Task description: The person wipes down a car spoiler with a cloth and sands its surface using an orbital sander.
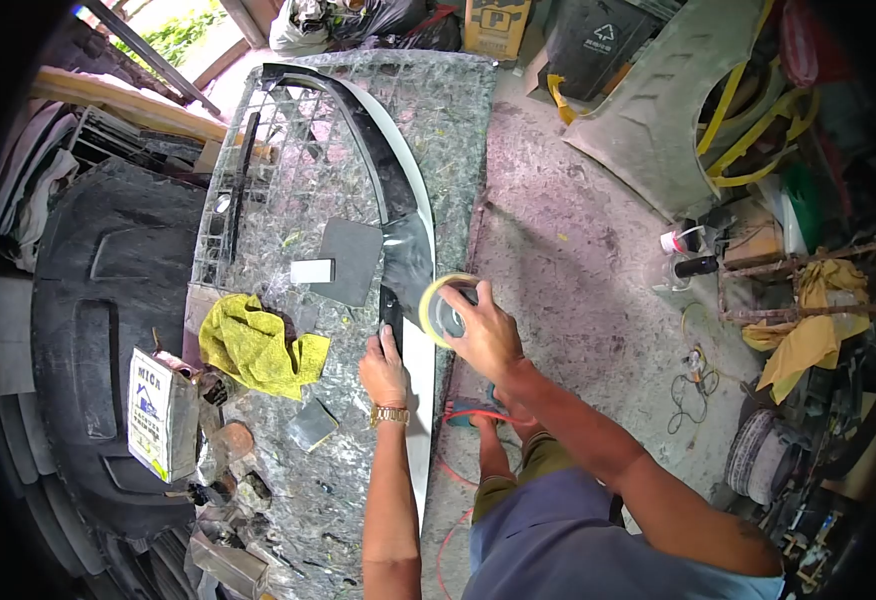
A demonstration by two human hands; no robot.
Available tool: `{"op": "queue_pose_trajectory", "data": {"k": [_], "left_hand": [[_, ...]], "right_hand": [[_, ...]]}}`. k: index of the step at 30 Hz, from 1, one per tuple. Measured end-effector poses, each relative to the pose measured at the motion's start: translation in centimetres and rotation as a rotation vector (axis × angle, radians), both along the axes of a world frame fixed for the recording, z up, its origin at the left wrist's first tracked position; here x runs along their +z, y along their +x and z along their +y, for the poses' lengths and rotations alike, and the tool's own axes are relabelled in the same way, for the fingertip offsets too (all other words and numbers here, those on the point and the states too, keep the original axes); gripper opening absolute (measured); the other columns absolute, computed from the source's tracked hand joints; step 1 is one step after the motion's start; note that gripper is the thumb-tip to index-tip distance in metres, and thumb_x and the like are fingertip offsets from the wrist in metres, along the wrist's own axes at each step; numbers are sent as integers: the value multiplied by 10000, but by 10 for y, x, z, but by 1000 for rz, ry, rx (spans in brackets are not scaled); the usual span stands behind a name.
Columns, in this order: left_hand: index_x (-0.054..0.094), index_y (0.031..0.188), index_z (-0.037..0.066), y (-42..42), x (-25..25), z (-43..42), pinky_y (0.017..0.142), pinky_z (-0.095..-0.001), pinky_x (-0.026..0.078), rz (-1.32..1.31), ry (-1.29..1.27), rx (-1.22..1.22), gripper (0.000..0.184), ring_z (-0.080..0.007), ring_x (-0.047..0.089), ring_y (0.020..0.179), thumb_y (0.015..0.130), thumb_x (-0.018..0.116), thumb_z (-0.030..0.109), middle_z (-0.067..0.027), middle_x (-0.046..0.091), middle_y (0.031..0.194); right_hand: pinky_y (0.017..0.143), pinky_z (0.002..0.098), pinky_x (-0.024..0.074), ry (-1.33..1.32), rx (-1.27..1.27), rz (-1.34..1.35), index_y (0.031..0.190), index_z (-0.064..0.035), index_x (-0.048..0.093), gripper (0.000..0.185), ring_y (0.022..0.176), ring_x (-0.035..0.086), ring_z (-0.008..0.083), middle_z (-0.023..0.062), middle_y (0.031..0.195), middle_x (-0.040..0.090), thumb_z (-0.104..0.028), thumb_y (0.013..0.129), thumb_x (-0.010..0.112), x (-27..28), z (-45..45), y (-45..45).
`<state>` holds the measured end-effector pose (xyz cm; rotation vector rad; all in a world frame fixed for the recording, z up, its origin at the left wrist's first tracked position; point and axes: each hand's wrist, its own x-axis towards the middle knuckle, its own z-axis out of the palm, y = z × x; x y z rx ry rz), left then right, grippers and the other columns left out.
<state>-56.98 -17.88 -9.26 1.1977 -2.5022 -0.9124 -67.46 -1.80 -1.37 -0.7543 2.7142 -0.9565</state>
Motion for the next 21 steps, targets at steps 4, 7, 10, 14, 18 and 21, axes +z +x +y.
{"op": "queue_pose_trajectory", "data": {"k": [4,7,10,14,18,21], "left_hand": [[623,788,-10,0,-1,0,593,-552,451,0,-12,-1,545,-501,615,666,1068,531,449,-299,628,704],[628,799,-9,1,1,0,597,-555,452,-6,-3,-3,534,-505,616,674,1067,534,443,-304,631,713],[631,806,-7,1,0,0,597,-556,453,-8,14,-2,527,-507,616,673,1068,534,440,-303,632,713],[630,804,-3,1,-1,-1,593,-555,452,-14,10,-6,522,-504,614,663,1068,534,437,-298,630,707],[631,805,1,1,-1,0,588,-552,452,-1,12,-2,524,-502,615,659,1068,532,443,-295,629,702],[632,805,1,1,1,0,588,-554,452,0,21,-4,530,-506,616,664,1068,529,450,-299,630,707]], "right_hand": [[816,479,612,3,-11,-9,1388,-216,567,696,992,692,426,196,1190,522,-172,754,852,1,-3,-1],[817,488,609,3,-25,-60,1387,-218,565,697,988,690,429,197,1194,516,-169,753,851,0,-3,2],[816,498,605,-59,-60,-110,1386,-220,560,696,986,685,438,197,1197,514,-168,756,851,-7,1,3],[809,501,605,-46,-64,-68,1381,-223,557,696,974,685,442,195,1201,513,-171,754,853,-7,-1,4],[807,504,607,-6,-15,-47,1375,-227,558,685,965,688,438,194,1208,513,-182,759,852,-4,5,3],[803,507,608,5,-30,-44,1373,-228,559,677,974,689,436,190,1206,517,-191,764,853,-2,1,7]]}}
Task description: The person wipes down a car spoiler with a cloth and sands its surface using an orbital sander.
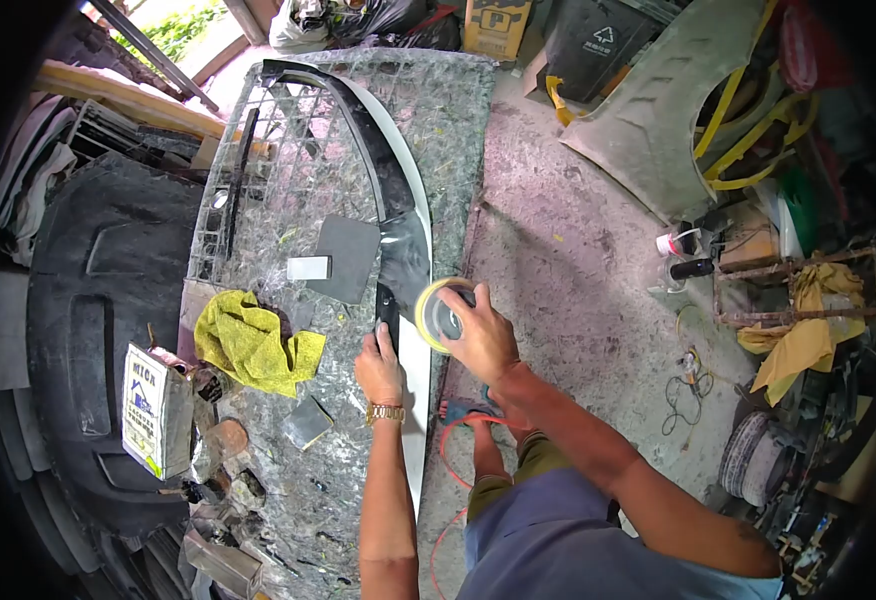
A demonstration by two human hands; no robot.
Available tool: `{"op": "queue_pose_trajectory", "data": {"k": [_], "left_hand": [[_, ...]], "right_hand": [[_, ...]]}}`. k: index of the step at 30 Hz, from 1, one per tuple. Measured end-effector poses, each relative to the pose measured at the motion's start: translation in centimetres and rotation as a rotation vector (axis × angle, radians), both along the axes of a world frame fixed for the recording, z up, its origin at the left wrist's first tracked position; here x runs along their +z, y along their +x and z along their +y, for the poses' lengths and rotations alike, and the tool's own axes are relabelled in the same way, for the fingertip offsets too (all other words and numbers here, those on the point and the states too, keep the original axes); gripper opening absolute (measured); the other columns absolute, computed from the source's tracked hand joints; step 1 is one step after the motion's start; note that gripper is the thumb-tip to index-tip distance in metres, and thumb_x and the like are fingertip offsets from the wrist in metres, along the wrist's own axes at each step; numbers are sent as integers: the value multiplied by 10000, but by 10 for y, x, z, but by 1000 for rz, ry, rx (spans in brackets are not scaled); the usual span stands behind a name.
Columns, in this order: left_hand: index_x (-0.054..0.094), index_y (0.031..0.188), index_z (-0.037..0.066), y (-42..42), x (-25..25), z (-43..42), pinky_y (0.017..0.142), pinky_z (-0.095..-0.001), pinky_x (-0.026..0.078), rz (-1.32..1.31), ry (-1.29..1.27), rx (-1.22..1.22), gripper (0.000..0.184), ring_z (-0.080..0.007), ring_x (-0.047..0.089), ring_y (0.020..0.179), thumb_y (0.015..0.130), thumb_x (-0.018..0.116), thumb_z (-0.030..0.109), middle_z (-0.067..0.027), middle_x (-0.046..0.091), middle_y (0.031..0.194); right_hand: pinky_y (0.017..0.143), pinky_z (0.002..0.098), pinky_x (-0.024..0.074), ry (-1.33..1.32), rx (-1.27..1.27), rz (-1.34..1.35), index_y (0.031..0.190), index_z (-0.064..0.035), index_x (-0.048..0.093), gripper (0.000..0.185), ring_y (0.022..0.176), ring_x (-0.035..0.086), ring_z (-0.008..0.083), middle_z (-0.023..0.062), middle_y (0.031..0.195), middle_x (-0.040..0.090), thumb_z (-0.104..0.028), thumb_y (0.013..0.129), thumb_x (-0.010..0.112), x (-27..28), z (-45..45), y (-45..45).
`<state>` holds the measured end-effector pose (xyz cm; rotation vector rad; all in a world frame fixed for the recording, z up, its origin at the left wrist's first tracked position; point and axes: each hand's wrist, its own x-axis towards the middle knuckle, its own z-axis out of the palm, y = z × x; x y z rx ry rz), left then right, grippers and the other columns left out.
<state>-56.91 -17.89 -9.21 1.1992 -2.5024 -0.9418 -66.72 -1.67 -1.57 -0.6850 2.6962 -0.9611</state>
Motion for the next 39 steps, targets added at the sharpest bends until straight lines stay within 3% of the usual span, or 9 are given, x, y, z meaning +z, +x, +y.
{"op": "queue_pose_trajectory", "data": {"k": [13,17,20,23,39], "left_hand": [[596,796,22,1,-3,-1,611,-602,468,-15,-29,-14,550,-522,629,679,1065,497,492,-296,639,688],[599,799,23,1,-3,-1,614,-605,469,4,-9,-10,546,-520,633,684,1065,500,490,-295,642,694],[630,799,-6,0,0,0,590,-555,453,11,-28,-13,525,-505,619,672,1070,530,432,-304,629,711],[607,796,19,1,-1,-1,605,-596,471,-10,-12,-15,533,-516,631,669,1064,515,470,-296,637,685],[625,790,-4,0,5,0,598,-567,463,-38,-1,-4,553,-515,621,672,1069,517,461,-305,630,700]], "right_hand": [[793,495,618,77,48,-2,1383,-234,560,685,956,693,436,191,1204,511,-195,766,854,3,4,2],[813,497,608,38,27,-14,1388,-233,560,685,989,686,439,193,1197,514,-184,767,844,2,4,3],[823,506,598,-7,-21,-50,1385,-226,559,678,994,680,446,196,1196,520,-181,769,837,1,-2,0],[825,515,590,-52,-59,-74,1374,-218,560,661,981,677,456,201,1202,526,-182,774,833,-2,-6,-4],[827,507,588,-200,-120,-47,1379,-212,559,662,951,684,443,195,1209,536,-200,779,839,-13,-13,-1]]}}
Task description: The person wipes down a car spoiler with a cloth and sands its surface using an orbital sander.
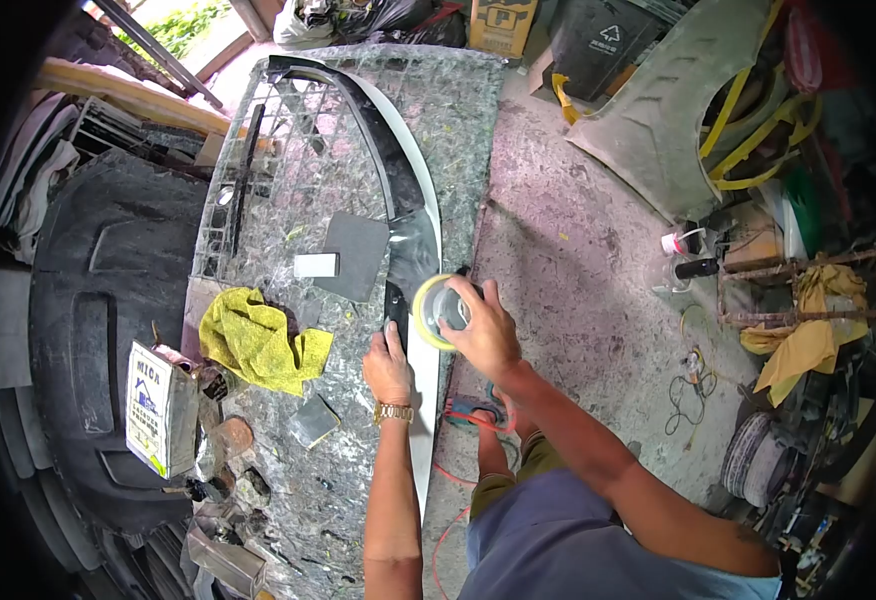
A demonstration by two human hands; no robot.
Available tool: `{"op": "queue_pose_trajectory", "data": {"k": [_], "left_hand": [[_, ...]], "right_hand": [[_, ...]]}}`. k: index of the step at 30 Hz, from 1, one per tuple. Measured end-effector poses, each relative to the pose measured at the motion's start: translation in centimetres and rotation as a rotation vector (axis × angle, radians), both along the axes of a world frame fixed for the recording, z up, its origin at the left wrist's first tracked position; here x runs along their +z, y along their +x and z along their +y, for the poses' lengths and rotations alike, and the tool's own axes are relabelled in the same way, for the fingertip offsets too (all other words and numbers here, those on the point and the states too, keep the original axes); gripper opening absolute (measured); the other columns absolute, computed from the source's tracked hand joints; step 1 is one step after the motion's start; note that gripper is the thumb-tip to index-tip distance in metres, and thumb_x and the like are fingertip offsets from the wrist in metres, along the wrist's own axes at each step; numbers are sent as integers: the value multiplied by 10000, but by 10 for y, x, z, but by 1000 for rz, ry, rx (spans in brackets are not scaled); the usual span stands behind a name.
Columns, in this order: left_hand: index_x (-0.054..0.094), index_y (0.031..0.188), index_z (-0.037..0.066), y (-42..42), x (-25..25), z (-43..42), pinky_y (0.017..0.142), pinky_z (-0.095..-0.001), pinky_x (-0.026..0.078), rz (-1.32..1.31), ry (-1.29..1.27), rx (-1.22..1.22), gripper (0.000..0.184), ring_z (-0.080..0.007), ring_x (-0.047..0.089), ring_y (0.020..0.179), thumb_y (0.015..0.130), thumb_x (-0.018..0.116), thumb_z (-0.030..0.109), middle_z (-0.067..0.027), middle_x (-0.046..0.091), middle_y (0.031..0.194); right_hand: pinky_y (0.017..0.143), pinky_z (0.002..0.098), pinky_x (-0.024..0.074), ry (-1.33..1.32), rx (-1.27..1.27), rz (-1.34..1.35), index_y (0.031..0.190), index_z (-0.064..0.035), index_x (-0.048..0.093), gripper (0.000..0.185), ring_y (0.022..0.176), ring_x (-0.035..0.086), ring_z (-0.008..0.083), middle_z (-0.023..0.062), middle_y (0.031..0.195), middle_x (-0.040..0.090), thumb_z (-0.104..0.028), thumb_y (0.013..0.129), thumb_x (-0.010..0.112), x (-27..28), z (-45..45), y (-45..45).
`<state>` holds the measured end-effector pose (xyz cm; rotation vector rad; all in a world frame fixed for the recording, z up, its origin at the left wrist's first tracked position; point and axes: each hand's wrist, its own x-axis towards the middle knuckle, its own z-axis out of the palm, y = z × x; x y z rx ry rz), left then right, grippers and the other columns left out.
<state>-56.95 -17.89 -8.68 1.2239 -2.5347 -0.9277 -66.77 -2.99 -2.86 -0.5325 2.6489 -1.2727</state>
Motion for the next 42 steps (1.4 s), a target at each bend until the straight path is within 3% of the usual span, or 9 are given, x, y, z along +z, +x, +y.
{"op": "queue_pose_trajectory", "data": {"k": [25,30,32,42], "left_hand": [[632,788,-1,2,-7,-1,587,-553,456,22,-18,5,546,-498,620,653,1065,530,459,-296,625,689],[642,801,-1,2,-12,-2,582,-547,459,21,-15,-4,532,-496,624,654,1064,537,450,-295,629,693],[613,808,33,3,-13,-2,606,-597,470,25,-17,-9,531,-505,634,661,1065,503,484,-291,638,679],[603,797,38,3,-11,-2,588,-594,463,20,-32,-15,535,-509,627,656,1065,501,489,-290,634,679]], "right_hand": [[806,519,591,119,-4,-37,1364,-224,554,640,950,683,452,191,1191,512,-206,788,834,6,-4,-9],[822,512,599,190,89,-7,1376,-227,554,651,1000,678,439,190,1188,515,-188,787,831,12,12,1],[825,511,600,193,104,12,1381,-224,552,660,1002,677,442,189,1189,516,-186,785,833,10,16,3],[822,509,597,175,53,-49,1386,-215,549,689,994,675,453,202,1204,517,-167,764,840,16,7,-3]]}}
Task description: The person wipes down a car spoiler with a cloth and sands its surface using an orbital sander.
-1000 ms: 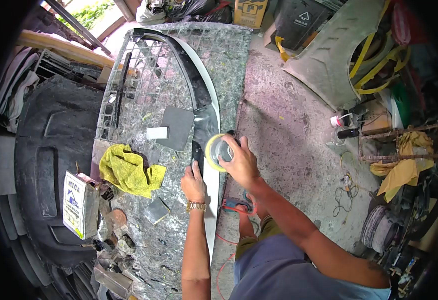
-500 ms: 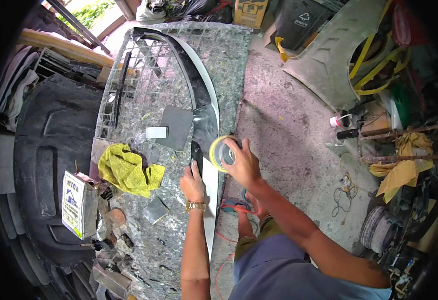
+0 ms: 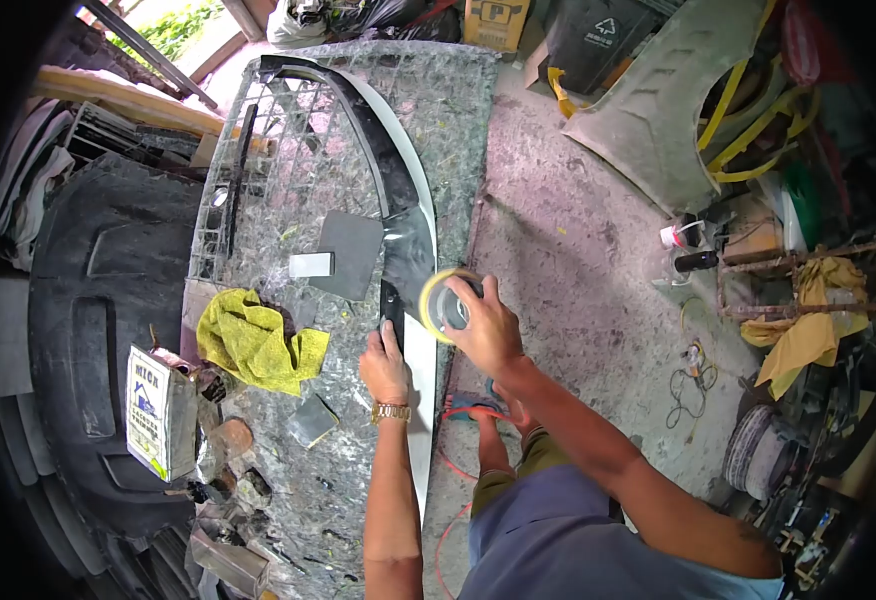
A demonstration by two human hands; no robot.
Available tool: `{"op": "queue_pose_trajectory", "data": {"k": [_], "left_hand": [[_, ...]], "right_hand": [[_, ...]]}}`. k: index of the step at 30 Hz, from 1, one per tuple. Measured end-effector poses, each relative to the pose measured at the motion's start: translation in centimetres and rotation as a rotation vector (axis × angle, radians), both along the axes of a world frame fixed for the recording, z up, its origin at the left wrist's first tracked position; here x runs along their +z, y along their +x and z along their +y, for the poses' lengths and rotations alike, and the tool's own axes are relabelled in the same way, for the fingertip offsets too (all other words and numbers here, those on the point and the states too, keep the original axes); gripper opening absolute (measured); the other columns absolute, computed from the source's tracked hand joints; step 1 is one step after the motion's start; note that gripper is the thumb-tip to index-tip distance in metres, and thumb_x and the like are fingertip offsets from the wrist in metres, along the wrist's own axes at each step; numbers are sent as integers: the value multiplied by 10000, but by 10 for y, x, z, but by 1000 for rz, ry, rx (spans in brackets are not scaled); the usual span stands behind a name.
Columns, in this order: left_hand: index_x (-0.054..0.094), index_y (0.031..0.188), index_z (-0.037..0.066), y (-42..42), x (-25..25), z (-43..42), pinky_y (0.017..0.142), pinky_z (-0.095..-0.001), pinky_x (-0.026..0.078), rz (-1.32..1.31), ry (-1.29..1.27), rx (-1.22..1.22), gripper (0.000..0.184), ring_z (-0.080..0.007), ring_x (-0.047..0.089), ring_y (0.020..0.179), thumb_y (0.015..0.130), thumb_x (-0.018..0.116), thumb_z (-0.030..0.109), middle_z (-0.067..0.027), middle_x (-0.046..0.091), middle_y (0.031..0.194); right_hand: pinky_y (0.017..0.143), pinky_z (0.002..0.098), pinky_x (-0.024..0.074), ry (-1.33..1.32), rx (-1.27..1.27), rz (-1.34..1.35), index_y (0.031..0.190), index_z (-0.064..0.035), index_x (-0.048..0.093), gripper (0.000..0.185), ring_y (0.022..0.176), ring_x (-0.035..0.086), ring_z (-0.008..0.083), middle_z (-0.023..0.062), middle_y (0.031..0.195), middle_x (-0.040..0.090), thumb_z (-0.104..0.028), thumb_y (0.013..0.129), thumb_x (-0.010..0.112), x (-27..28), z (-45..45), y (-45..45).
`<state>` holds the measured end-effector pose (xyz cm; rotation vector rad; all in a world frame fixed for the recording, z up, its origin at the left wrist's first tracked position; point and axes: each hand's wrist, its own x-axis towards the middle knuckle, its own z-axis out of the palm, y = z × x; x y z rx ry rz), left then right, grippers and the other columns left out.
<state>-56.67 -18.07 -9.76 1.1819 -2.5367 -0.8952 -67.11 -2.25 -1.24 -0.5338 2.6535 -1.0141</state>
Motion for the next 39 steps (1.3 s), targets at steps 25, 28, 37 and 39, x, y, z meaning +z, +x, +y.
{"op": "queue_pose_trajectory", "data": {"k": [25,28,37,39], "left_hand": [[603,768,2,0,3,2,573,-561,451,37,16,17,541,-498,612,632,1063,542,450,-285,620,668],[619,771,-14,0,3,2,579,-547,444,29,18,22,560,-497,608,638,1065,540,456,-293,619,684],[617,792,14,1,4,1,590,-574,459,8,19,14,535,-503,625,655,1063,528,466,-293,628,677],[626,781,3,0,7,2,593,-562,449,6,36,18,547,-508,616,661,1064,533,461,-302,620,684]], "right_hand": [[825,517,588,-45,-70,33,1382,-240,551,683,966,680,461,199,1198,515,-176,768,843,-2,-13,2],[841,514,587,-32,-47,17,1381,-237,547,687,980,678,460,200,1211,516,-180,766,846,1,-13,-1],[851,491,603,66,106,135,1366,-226,583,655,1070,649,421,187,1181,519,-208,766,845,2,1,2],[856,483,605,123,142,145,1355,-224,601,646,1105,637,405,184,1192,518,-221,759,850,4,1,3]]}}
